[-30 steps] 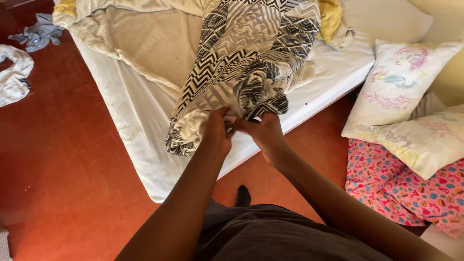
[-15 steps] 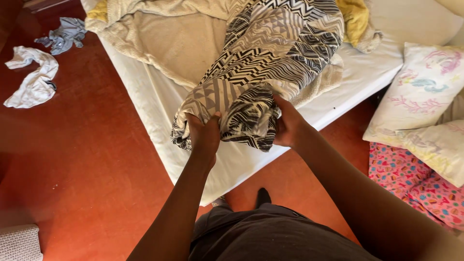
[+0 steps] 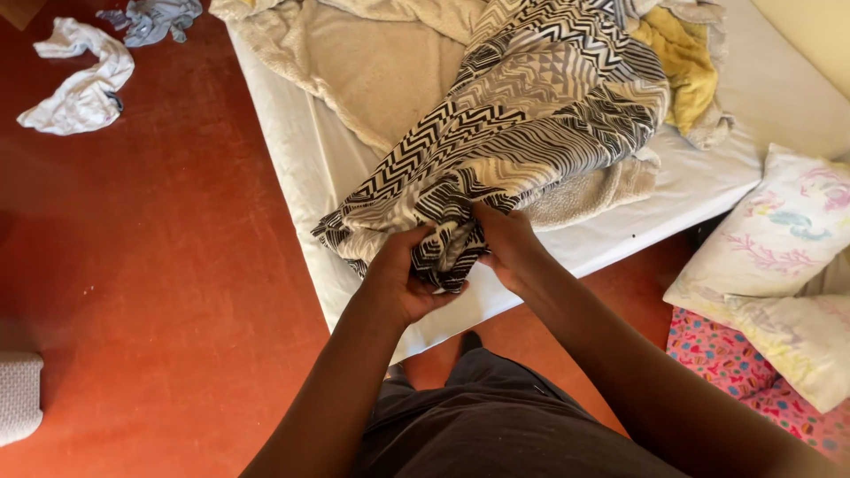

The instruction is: Folding a patterned blanket on a bed.

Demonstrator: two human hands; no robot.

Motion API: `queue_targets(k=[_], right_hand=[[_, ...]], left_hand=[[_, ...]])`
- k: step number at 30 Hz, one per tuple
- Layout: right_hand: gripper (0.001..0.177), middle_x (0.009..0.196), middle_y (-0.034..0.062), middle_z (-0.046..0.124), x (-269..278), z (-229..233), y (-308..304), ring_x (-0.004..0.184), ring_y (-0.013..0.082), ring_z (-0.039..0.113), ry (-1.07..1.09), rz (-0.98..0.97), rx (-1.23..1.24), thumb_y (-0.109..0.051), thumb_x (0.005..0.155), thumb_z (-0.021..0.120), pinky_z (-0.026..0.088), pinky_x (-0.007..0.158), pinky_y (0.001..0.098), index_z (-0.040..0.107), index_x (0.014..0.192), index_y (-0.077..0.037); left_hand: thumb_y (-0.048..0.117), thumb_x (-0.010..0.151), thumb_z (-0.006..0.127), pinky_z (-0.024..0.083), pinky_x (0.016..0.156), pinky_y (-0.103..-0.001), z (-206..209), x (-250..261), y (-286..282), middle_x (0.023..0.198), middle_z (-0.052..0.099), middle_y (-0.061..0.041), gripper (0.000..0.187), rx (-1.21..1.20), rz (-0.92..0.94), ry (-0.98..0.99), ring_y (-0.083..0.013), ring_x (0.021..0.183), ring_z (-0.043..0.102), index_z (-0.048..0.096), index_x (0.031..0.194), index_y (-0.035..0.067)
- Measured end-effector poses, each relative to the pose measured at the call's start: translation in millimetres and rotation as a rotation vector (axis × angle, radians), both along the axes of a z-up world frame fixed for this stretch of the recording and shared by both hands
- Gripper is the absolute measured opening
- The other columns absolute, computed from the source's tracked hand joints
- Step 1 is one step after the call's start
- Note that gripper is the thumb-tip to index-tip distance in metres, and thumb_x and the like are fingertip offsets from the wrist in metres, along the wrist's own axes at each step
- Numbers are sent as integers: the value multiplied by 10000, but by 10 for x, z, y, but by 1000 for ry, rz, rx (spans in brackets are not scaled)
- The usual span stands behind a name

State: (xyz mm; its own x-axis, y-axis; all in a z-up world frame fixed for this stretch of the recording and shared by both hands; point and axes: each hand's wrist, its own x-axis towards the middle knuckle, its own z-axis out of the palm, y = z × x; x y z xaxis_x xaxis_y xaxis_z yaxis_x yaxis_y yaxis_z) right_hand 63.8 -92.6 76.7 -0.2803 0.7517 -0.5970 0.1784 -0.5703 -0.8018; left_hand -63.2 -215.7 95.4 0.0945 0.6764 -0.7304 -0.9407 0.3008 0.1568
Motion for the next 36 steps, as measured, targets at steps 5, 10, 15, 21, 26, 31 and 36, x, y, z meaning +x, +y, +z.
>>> queue_targets(k=[5, 10, 15, 21, 26, 31, 36], right_hand=[[508, 1272, 152, 600, 72, 138, 159, 1160, 307, 577, 251, -101, -301, -441, 896, 706, 524, 942, 505, 586, 1266, -113], [754, 1364, 192, 583, 150, -18, 691, 1234, 381, 574, 401, -312, -540, -581, 794, 736, 477, 1023, 567, 538, 1378, -147], [324, 1230, 99, 707, 291, -646, 1554, 1143, 268, 707, 232, -175, -465, -220, 934, 676, 548, 1064, 504, 628, 1215, -66], [162, 1120, 195, 691, 240, -940, 1730, 1025, 254, 728, 251, -162, -404, -69, 971, 600, 642, 923, 374, 582, 1076, 52], [167, 1101, 153, 679, 240, -758, 1599, 982, 247, 721, 238, -146, -413, -77, 946, 648, 637, 885, 388, 599, 1076, 17], [207, 1132, 135, 658, 303, -710, 1744, 992, 246, 707, 208, -100, -461, -97, 928, 690, 636, 897, 414, 611, 1091, 4], [264, 1158, 162, 678, 234, -680, 1838, 1020, 264, 725, 275, -115, -585, -107, 933, 701, 594, 906, 393, 598, 1132, 33]], left_hand=[[223, 941, 637, 627, 722, -439, -183, -77, -9, 931, 715, -114, 246, 49, 99, 270, -233, 809, 690, 650, 1103, 38], [125, 967, 629, 588, 553, -379, -254, -248, -169, 856, 661, -113, 164, 133, 122, 406, -213, 700, 615, 627, 1062, -9], [127, 911, 697, 506, 548, -303, 33, -242, -240, 899, 710, -125, 186, 49, 239, 383, -193, 722, 641, 634, 1039, 9], [217, 888, 795, 459, 596, -296, -452, -167, 63, 918, 683, 4, 238, -133, 765, 236, -144, 781, 609, 658, 1072, 156], [594, 896, 619, 465, 657, -377, 27, 267, 511, 935, 697, -25, 444, -182, 882, 246, -192, 786, 622, 678, 1096, 202], [783, 917, 429, 375, 756, -507, 368, 592, 759, 1026, 728, -99, 690, -454, 874, 145, -246, 861, 644, 654, 1201, 196], [383, 815, 859, 563, 915, -397, -477, 837, 869, 1083, 681, -68, 581, -414, 1182, 595, -206, 1065, 671, 474, 1127, 78]])
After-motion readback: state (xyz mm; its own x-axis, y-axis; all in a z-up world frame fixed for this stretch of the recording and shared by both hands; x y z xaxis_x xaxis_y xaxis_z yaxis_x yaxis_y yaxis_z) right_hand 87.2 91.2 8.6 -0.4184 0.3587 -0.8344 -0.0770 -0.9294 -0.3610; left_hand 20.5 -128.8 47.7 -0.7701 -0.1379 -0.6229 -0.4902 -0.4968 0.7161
